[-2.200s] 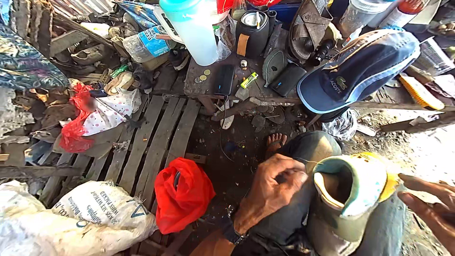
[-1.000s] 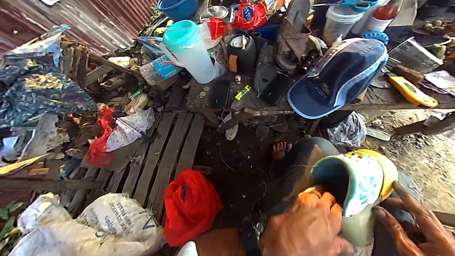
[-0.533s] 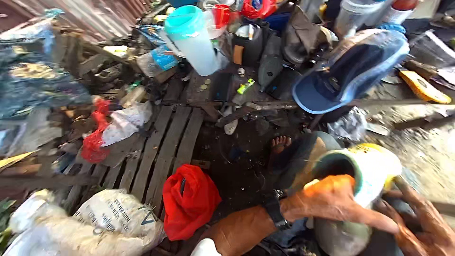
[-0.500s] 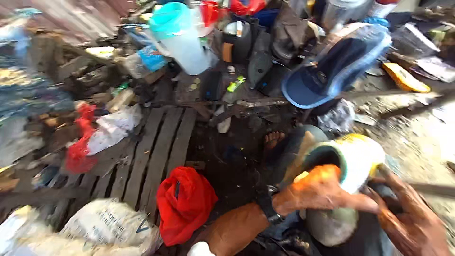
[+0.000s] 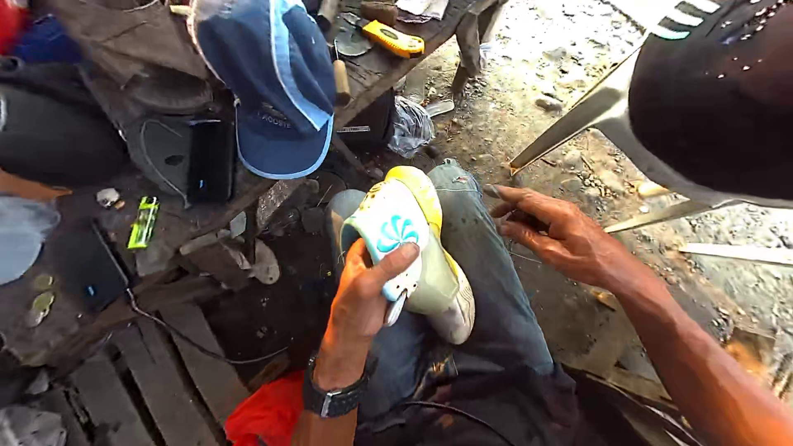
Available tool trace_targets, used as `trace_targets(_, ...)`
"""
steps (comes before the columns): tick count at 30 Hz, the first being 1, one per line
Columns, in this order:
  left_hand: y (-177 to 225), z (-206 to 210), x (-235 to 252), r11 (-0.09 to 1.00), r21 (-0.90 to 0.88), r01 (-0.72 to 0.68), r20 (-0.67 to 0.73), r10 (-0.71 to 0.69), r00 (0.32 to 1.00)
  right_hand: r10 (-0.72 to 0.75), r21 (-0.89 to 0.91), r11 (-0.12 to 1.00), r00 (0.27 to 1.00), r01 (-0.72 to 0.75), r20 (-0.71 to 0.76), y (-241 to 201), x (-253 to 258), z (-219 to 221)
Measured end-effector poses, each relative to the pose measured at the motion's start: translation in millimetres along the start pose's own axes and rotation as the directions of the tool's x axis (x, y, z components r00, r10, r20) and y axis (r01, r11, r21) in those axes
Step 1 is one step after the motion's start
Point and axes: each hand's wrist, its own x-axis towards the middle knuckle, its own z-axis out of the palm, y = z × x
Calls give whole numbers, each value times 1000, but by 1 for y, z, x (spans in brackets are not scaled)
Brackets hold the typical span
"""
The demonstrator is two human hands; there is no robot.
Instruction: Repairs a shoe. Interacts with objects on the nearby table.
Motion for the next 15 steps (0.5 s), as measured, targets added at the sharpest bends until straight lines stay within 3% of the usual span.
trace_targets(4, 2, 6, 0, 994, -97, 40, -67, -47, 997, -221, 52, 974, 975, 220, 8, -8, 16, 12)
trace_targets(8, -6, 6, -14, 993, -118, 0, -90, -11, 996, -353, -131, 927, 936, 352, 17, -16, 32, 24)
trace_targets(11, -7, 8, -10, 992, -123, -27, -135, 11, 991, -407, -280, 877, 913, 391, 1, -20, 44, 30)
trace_targets(15, -4, 8, -1, 994, -109, -15, -156, -2, 988, -411, -350, 858, 911, 376, -28, -26, 51, 30)
